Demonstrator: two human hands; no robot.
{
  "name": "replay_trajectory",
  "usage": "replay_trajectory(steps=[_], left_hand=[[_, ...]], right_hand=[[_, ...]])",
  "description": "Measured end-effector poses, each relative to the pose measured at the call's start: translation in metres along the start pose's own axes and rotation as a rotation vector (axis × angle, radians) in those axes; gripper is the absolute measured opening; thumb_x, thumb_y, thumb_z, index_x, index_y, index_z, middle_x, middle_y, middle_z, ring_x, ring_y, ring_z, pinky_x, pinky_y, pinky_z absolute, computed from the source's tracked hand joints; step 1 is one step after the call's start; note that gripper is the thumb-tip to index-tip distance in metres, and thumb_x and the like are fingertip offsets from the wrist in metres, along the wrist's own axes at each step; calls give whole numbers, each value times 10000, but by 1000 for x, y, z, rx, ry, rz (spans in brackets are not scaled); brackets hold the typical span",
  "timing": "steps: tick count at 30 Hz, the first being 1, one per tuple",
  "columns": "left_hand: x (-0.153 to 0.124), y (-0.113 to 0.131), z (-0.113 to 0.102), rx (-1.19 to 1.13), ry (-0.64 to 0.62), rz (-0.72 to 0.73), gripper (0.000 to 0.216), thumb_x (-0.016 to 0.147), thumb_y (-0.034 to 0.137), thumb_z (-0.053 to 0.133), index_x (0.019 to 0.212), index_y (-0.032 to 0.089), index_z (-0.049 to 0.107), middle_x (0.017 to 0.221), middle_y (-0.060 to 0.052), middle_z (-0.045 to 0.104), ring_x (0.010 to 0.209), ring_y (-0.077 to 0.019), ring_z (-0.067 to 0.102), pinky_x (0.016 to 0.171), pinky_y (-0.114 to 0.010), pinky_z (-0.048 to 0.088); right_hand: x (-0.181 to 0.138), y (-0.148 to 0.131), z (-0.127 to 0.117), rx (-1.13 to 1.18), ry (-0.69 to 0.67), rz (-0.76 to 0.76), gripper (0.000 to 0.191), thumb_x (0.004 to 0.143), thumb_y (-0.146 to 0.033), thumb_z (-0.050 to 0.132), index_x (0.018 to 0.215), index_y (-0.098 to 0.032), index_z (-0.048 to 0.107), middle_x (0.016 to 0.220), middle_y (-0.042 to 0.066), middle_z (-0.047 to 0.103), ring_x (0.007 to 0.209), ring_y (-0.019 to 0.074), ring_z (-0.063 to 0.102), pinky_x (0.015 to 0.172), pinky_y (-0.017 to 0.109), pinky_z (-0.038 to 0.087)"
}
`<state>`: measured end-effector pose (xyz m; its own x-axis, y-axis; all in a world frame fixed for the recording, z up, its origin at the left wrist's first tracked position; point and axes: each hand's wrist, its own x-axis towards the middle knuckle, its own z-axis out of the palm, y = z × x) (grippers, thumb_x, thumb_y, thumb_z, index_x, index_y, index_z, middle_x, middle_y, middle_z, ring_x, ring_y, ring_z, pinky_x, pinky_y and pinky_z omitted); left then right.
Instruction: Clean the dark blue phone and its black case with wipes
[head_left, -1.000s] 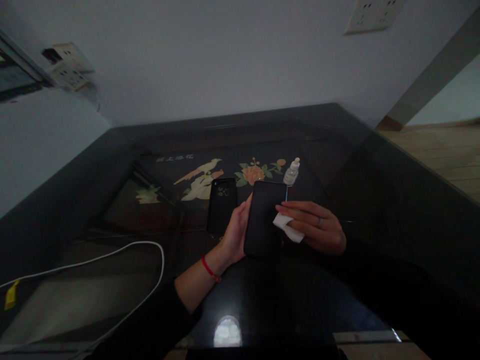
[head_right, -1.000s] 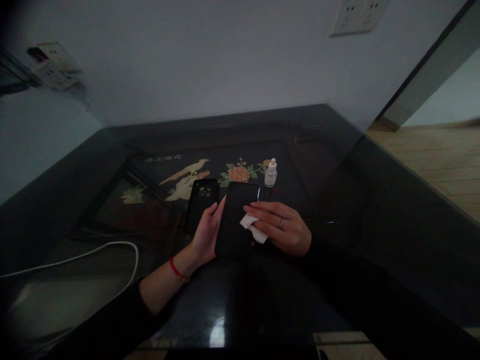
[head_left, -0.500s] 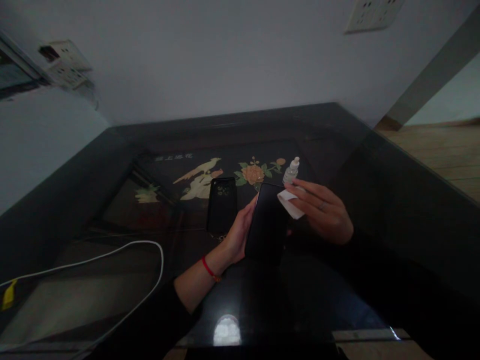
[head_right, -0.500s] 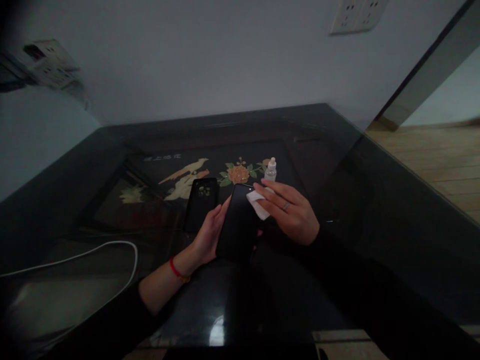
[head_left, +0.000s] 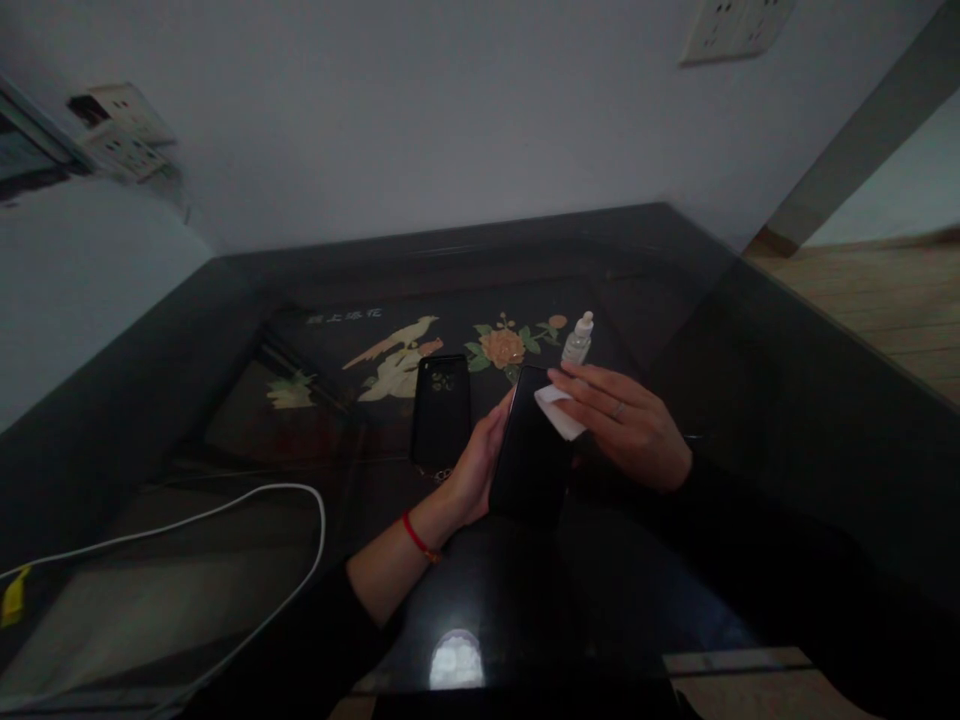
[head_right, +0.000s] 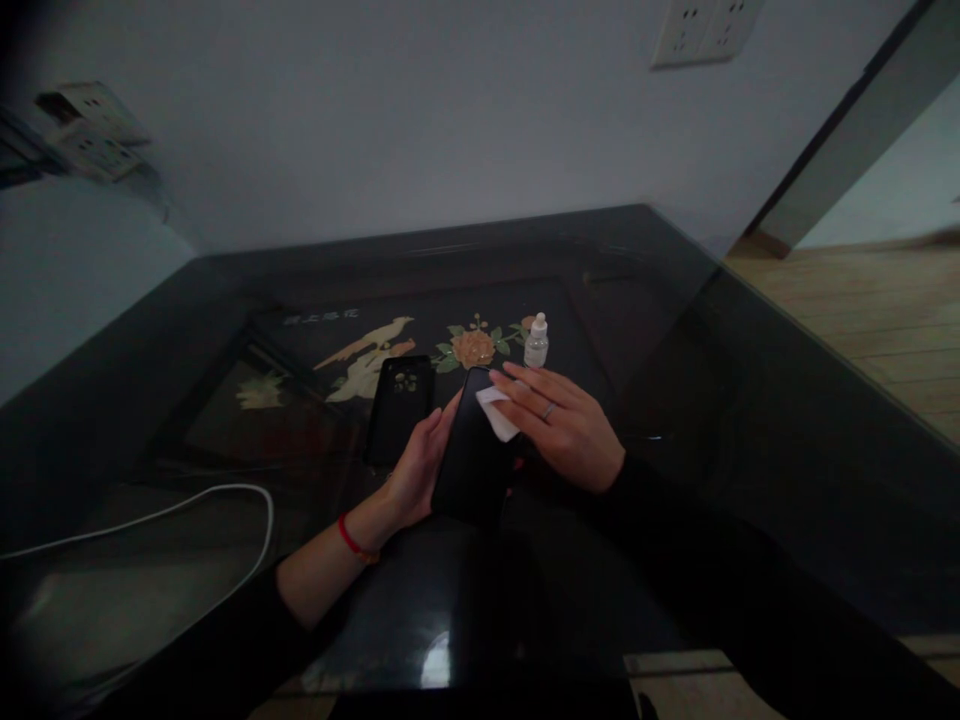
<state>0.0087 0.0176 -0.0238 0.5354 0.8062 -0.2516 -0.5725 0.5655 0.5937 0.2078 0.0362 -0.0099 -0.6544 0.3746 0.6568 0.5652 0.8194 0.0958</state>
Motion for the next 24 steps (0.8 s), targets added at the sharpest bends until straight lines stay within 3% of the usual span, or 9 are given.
replay_trajectory(steps=[3, 5, 8, 10, 12, 18, 24], left_hand=[[2, -1, -2, 23, 87, 101, 497, 919, 382, 480, 1395, 239, 492, 1445, -27, 502, 1336, -230, 443, 1131, -353, 312], [3, -2, -3, 42, 102, 115, 476, 932, 369, 459, 1378, 213, 514, 1449, -21, 498, 1371, -203, 394, 1150, -306, 268], [2, -1, -1, 37, 70, 79, 498, 941, 380, 433, 1421, 249, 451, 1465, -22, 478, 1362, -234, 408, 1131, -380, 312], [0, 0, 1, 14, -9, 28, 525, 942, 410, 422, 1456, 312, 378, 1496, -19, 435, 1344, -280, 429, 1071, -475, 378], [0, -1, 1, 3, -79, -5, 541, 940, 437, 417, 1467, 344, 340, 1524, -16, 390, 1334, -306, 435, 1020, -510, 415], [8, -8, -7, 52, 34, 84, 596, 885, 477, 503, 1412, 199, 468, 1367, -76, 574, 1311, -267, 462, 1082, -367, 339], [10, -9, -10, 10, -53, 110, 575, 922, 490, 412, 1412, 195, 468, 1393, -59, 551, 1324, -228, 448, 1108, -325, 298]], right_hand=[[2, -21, 5, 117, -43, -259, 197, 936, -108, 502, 1067, -109, 649, 1243, 130, 658, 1260, 248, 542, 1013, 433, 513], [2, -24, 6, 165, -41, -356, 180, 942, -127, 499, 1036, -125, 652, 1241, 117, 660, 1262, 230, 541, 1022, 426, 508], [-2, -3, 5, 104, -10, -196, 247, 951, -112, 464, 1145, -149, 612, 1290, 123, 626, 1288, 222, 513, 1016, 445, 508], [-4, 15, 3, 32, 48, -12, 337, 933, -57, 451, 1229, -160, 576, 1299, 140, 617, 1288, 227, 514, 1020, 467, 497], [-4, 20, 3, -13, 75, 61, 365, 923, -33, 446, 1244, -156, 570, 1295, 149, 619, 1281, 232, 522, 1023, 474, 491], [10, -16, 6, 97, -20, -306, 207, 944, -108, 473, 1061, -102, 643, 1268, 148, 637, 1309, 255, 488, 1036, 468, 485], [14, -11, 6, 7, 53, 21, 316, 931, -64, 466, 1221, -91, 588, 1312, 180, 600, 1318, 253, 480, 1067, 479, 450]])
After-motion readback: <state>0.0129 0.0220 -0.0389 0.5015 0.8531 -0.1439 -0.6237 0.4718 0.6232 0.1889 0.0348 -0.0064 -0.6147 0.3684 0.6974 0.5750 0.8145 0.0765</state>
